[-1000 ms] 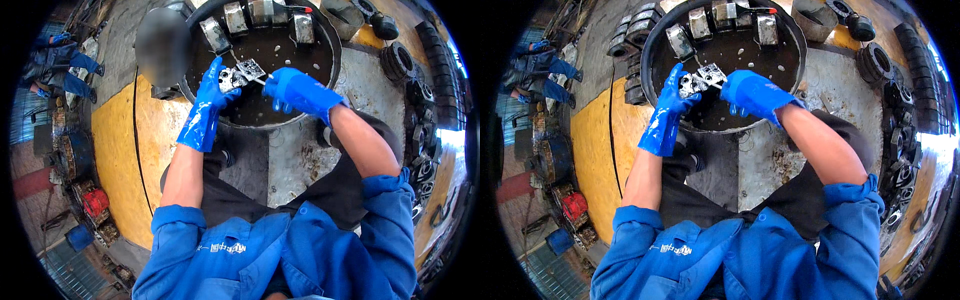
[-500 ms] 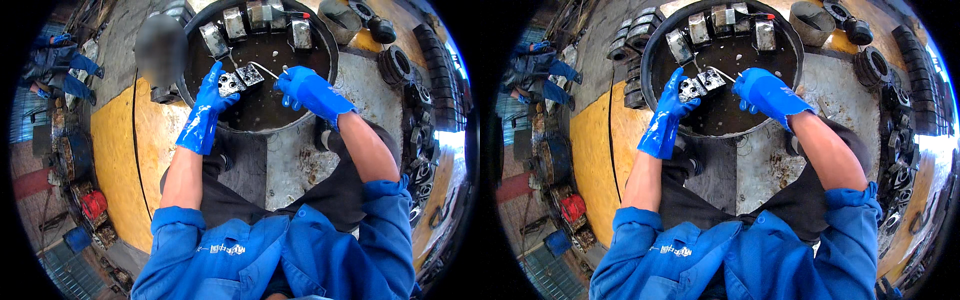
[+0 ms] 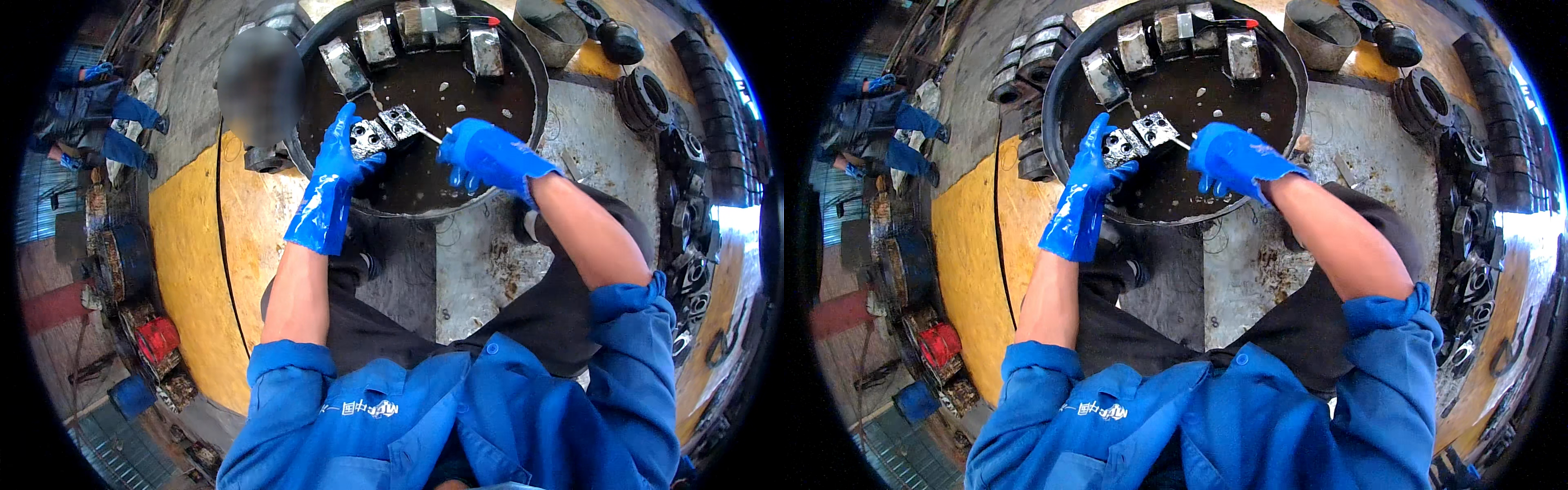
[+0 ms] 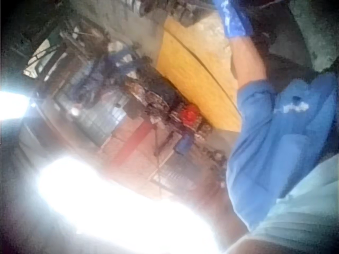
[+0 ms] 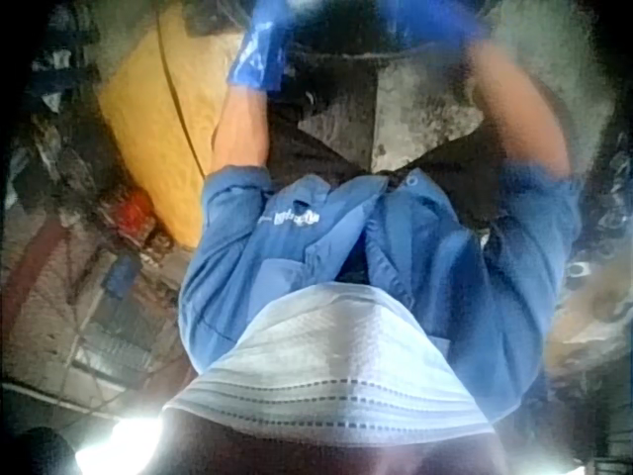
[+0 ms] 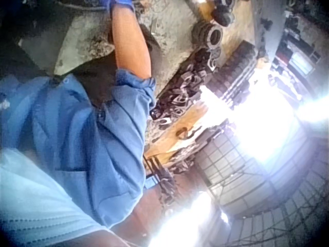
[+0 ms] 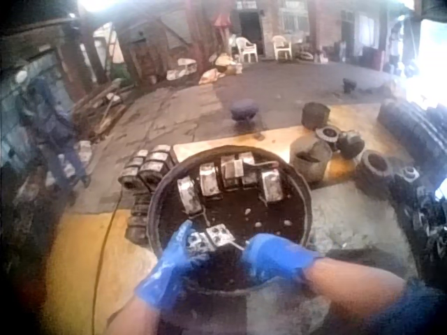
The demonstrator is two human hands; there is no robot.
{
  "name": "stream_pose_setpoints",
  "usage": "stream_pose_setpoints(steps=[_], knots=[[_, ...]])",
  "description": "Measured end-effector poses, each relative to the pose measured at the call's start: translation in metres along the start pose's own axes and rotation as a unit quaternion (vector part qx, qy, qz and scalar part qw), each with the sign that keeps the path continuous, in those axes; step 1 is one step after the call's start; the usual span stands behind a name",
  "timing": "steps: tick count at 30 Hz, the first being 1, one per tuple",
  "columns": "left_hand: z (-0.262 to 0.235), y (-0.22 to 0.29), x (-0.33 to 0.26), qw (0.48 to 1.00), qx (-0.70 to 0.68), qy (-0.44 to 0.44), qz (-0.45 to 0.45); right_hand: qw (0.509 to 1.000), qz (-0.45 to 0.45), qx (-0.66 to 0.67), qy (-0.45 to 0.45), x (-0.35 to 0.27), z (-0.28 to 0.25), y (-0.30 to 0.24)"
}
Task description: The person cleans metal mechanical components by dipping them into a basin of liquid and scrubbing them with a small brush while wearing blue protective gloves.
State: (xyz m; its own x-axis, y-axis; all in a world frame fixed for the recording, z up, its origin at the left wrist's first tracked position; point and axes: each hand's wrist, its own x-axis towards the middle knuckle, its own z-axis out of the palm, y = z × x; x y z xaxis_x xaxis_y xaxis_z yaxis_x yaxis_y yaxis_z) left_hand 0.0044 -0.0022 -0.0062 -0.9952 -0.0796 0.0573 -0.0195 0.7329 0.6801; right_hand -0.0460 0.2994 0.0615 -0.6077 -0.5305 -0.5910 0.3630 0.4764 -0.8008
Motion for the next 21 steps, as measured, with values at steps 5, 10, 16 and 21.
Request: stream_pose_setpoints(steps=[5,10,16,21], knots=[[0.011,-0.003,0.011,0.996,-0.080,0.021,0.046,0.995,-0.088,0.053,-0.014,0.022,0.006,0.052],[0.008,-0.008,0.000,0.969,-0.242,-0.040,-0.040,0.995,0.001,-0.099,0.012,-0.008,0.005,-0.023],[-0.007,-0.001,0.001,0.976,-0.202,-0.057,-0.059,0.997,0.028,-0.066,0.021,-0.021,0.025,-0.033],[-0.008,0.011,-0.006,0.997,-0.027,-0.059,-0.030,0.976,-0.074,-0.205,0.013,0.002,0.016,-0.005]])
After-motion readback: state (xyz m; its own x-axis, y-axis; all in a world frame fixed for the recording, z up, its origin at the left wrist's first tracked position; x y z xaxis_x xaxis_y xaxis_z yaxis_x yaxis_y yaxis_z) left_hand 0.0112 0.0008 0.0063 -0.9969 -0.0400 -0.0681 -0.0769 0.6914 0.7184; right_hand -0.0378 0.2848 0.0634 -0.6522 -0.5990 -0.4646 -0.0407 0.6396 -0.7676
